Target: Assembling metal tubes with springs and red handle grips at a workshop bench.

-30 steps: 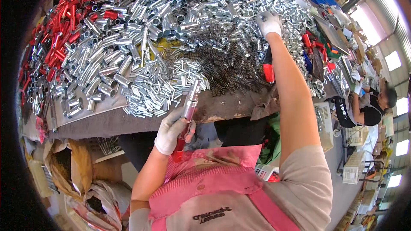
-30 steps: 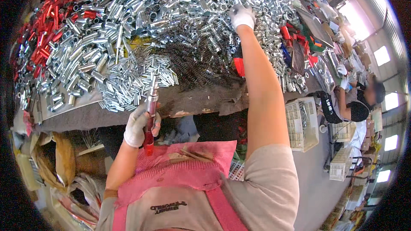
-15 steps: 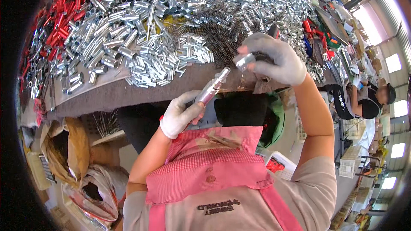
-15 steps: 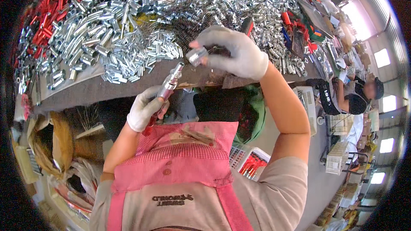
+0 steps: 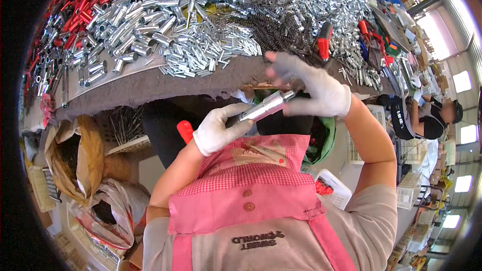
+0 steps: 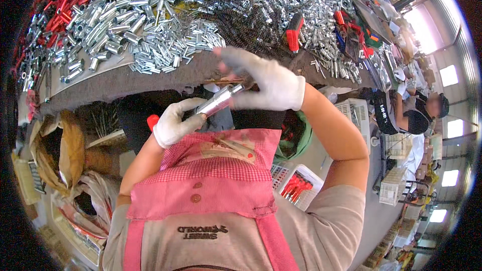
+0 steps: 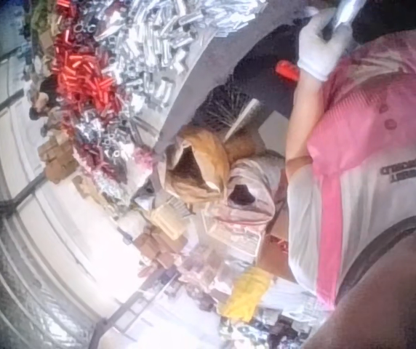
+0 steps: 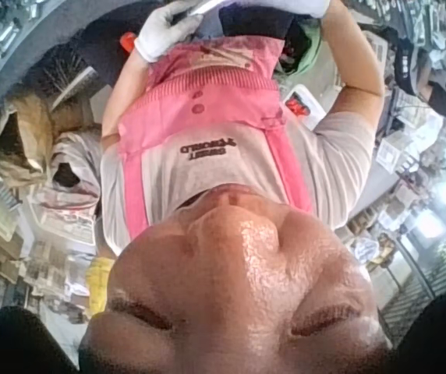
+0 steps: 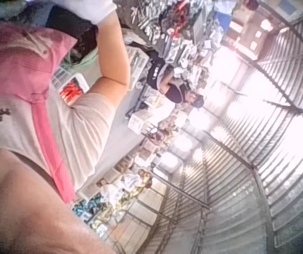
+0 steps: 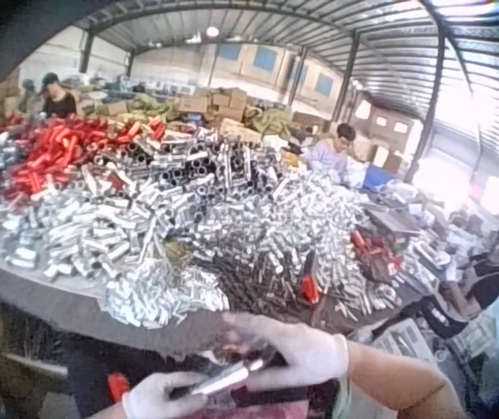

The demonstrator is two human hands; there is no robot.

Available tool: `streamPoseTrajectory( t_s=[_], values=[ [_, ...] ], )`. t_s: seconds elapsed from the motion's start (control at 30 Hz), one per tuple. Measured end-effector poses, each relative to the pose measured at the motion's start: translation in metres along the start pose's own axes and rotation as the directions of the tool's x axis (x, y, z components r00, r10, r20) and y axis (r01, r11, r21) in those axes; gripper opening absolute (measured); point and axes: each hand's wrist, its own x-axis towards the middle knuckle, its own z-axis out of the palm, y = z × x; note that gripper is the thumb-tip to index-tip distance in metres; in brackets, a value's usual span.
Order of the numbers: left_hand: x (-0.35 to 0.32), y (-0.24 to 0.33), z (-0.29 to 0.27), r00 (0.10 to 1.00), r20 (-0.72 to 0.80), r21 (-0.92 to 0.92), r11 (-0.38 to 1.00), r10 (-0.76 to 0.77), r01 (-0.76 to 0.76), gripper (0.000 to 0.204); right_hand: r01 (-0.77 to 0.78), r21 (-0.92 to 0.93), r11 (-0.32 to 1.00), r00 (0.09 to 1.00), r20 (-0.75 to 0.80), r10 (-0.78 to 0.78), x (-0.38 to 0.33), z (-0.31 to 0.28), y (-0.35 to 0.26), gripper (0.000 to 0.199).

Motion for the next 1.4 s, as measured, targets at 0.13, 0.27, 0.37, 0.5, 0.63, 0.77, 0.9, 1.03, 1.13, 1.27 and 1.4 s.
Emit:
streamPoseTrajectory(
  t_s=[0.13, 0.27, 0.37, 0.5, 0.63, 0.77, 0.9, 1.03, 1.13, 1.27, 1.4],
  values=[
    [-0.002, 0.003, -0.002, 0.993, 0.017, -0.022, 0.993, -0.114, 0.114, 0.031, -0.333, -0.216, 0.918, 0.921, 0.135, 0.366, -0.002, 0.003, -0.022, 0.071],
    [-0.002, 0.001, -0.003, 0.980, 0.063, -0.107, 0.975, -0.188, 0.194, 0.030, 0.115, 0.296, 0.948, 0.967, -0.251, -0.040, -0.008, 0.020, 0.000, 0.059],
    [-0.004, 0.003, -0.001, 0.982, 0.169, -0.069, 0.993, -0.082, 0.095, 0.034, -0.382, 0.149, 0.912, 0.924, 0.064, 0.377, -0.009, 0.004, -0.025, 0.052],
    [-0.002, -0.001, 0.005, 0.961, 0.233, -0.186, 0.963, -0.147, 0.193, 0.031, 0.272, 0.324, 0.906, 0.922, -0.358, -0.149, -0.011, 0.043, 0.017, 0.066],
    [0.002, -0.019, 0.027, 0.935, -0.204, 0.412, 0.891, 0.291, -0.188, 0.033, 0.435, 0.899, -0.047, 0.823, -0.375, 0.426, 0.013, 0.113, 0.022, 0.020],
    [0.006, -0.021, 0.013, 0.856, -0.168, 0.704, 0.667, 0.489, -0.243, 0.029, 0.478, 0.811, 0.337, 0.533, -0.573, 0.623, 0.018, 0.132, 0.015, 0.031],
    [-0.004, 0.002, -0.003, 0.943, 0.221, -0.440, 0.838, -0.248, 0.323, 0.026, 0.250, 0.968, -0.026, 0.968, -0.250, -0.001, 0.005, 0.108, 0.030, 0.047],
    [0.003, -0.012, 0.018, 0.917, -0.314, 0.493, 0.868, 0.244, -0.062, 0.025, 0.385, 0.846, 0.368, 0.668, -0.531, 0.521, 0.023, 0.140, 0.020, 0.045],
    [-0.003, -0.014, 0.016, 0.895, -0.387, 0.272, 0.955, 0.223, -0.120, 0.027, 0.448, 0.778, 0.440, 0.747, -0.596, 0.295, 0.014, 0.132, 0.007, 0.059],
    [-0.003, 0.024, -0.003, 0.771, -0.579, -0.242, 0.847, 0.266, -0.474, 0.045, -0.001, 0.519, 0.855, 0.999, 0.028, -0.016, -0.018, 0.141, 0.014, 0.095],
    [0.000, 0.035, -0.070, 0.678, -0.698, -0.713, 0.319, -0.232, -0.625, 0.030, -0.124, 0.347, 0.930, 0.983, -0.088, 0.164, -0.064, 0.112, -0.005, 0.068]
  ],
)
